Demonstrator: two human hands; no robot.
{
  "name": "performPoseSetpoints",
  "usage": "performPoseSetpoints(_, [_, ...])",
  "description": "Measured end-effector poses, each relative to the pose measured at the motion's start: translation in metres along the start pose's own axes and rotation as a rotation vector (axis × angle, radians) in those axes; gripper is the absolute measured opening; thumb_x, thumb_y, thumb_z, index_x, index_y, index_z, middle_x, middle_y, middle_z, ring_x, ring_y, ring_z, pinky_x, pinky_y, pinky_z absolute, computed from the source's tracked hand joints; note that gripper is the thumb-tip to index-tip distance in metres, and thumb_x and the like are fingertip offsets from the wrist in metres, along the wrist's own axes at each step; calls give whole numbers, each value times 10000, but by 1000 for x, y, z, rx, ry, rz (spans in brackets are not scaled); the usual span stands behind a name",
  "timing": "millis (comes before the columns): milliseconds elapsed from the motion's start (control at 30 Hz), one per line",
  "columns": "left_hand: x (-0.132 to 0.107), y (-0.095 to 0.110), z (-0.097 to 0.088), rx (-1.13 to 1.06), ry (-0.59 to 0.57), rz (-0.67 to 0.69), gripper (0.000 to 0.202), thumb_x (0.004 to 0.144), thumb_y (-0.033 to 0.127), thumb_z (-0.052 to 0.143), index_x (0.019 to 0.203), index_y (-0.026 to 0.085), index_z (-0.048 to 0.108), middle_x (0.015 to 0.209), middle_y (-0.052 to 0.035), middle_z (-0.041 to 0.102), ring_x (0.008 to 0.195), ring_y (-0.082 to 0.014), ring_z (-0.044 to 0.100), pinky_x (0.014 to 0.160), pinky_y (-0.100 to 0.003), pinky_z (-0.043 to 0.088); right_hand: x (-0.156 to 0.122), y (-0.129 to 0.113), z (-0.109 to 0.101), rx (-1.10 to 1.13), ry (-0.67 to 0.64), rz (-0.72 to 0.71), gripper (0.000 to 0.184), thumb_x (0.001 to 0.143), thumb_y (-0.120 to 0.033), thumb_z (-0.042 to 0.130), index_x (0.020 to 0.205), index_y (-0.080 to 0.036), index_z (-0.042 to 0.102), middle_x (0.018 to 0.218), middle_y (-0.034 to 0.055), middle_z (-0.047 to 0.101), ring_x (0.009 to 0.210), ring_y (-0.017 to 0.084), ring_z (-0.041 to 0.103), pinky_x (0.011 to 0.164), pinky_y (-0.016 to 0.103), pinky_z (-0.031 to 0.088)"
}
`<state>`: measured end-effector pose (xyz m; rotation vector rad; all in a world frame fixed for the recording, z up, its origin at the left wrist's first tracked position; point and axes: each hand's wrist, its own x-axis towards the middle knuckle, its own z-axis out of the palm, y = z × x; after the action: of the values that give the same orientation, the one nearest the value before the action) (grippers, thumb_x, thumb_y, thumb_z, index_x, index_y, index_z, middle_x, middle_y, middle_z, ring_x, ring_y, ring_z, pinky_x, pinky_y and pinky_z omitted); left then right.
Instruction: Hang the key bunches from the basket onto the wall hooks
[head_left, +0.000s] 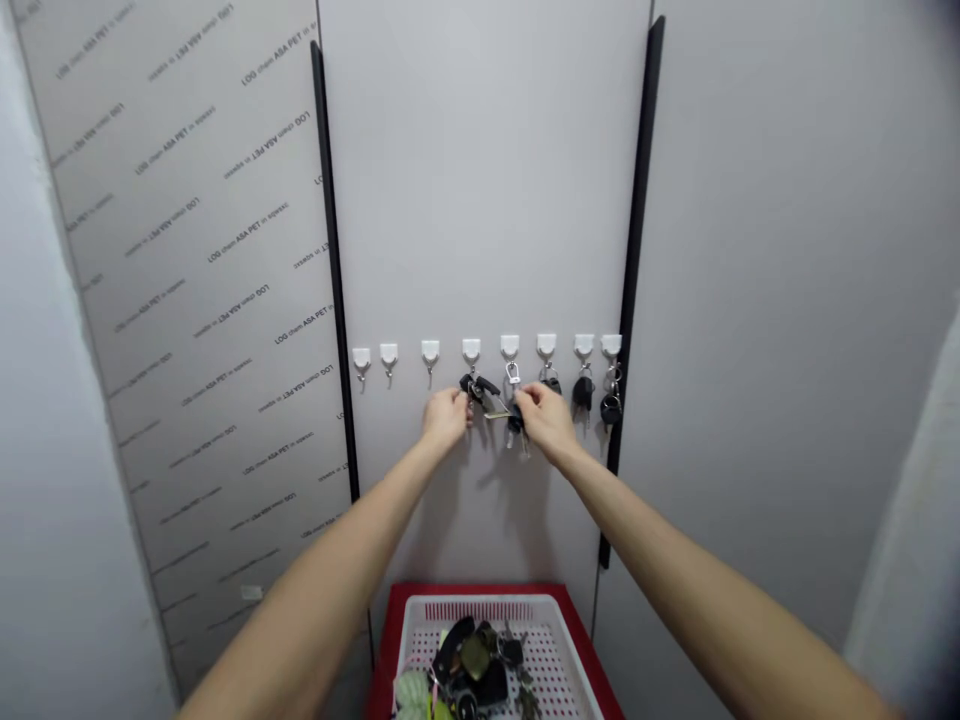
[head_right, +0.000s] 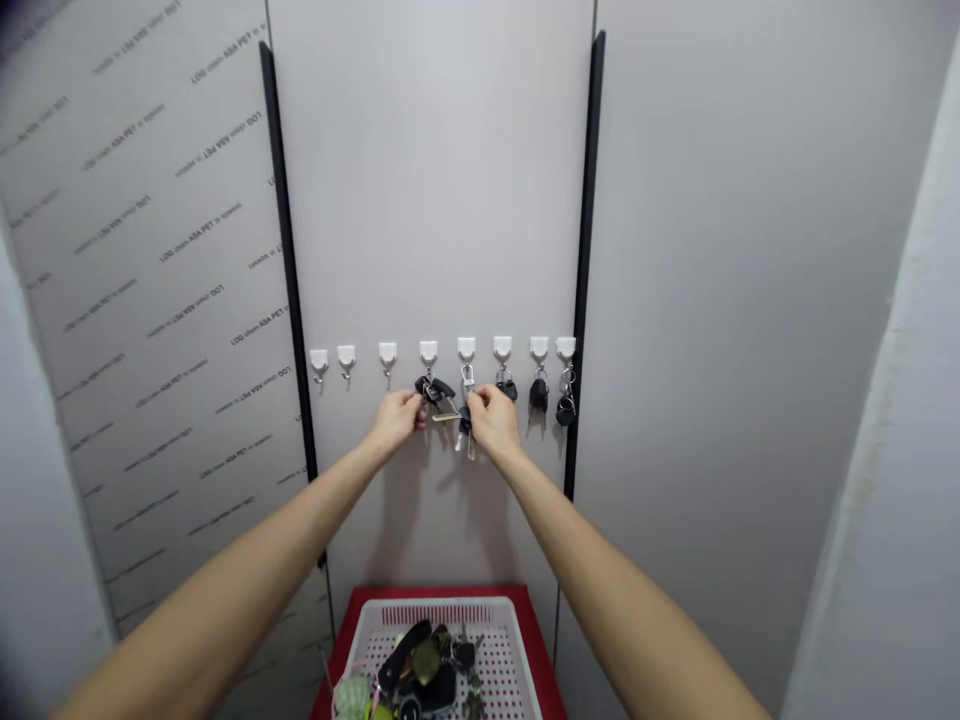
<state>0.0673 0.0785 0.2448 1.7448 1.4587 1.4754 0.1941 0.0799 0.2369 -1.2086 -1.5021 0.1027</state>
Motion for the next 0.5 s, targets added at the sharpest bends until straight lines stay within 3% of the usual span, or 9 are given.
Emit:
performPoseSetpoints(133, [9,21,-26,-11,-92,71,193,661,172,311,595,130,487,412,33,391,351,-57,388,417,-179,346,23,-21,-17,72,106,-55,213,638,-296,363,641,-147,515,583,-5,518,543,92,455,518,192,340])
performPoseSetpoints(267, [19,52,-39,252,-165,256,225,668,215,308,572,129,493,402,29,410,372,-65,395,431,-179,325,42,-46,-17,13,18,-142,196,626,-273,385,628,-143,532,557,-9,516,536,87,451,526,194,338])
performPoseSetpoints(333, [19,62,-43,387,-256,338,222,664,223,322,546,130,485,396,30,418,377,-65,387,436,-177,312,43,-51,-14,1,-41,-176,184,627,-257,386,631,-142,529,545,-12,512,523,83,448,519,191,337])
performPoseSetpoints(433, [12,58,-43,479,-470,341,216,654,204,339,487,133,456,380,30,418,367,-65,371,425,-175,292,28,-45,-10,-15,-127,-183,176,639,-248,380,629,-139,518,548,-10,511,515,81,443,504,188,331])
performPoseSetpoints(500, [0,42,-38,464,-608,279,220,645,178,342,452,136,438,369,28,414,363,-69,374,419,-177,286,7,-32,-5,-52,-225,-174,167,642,-236,380,619,-136,512,554,-3,514,520,85,441,500,189,327])
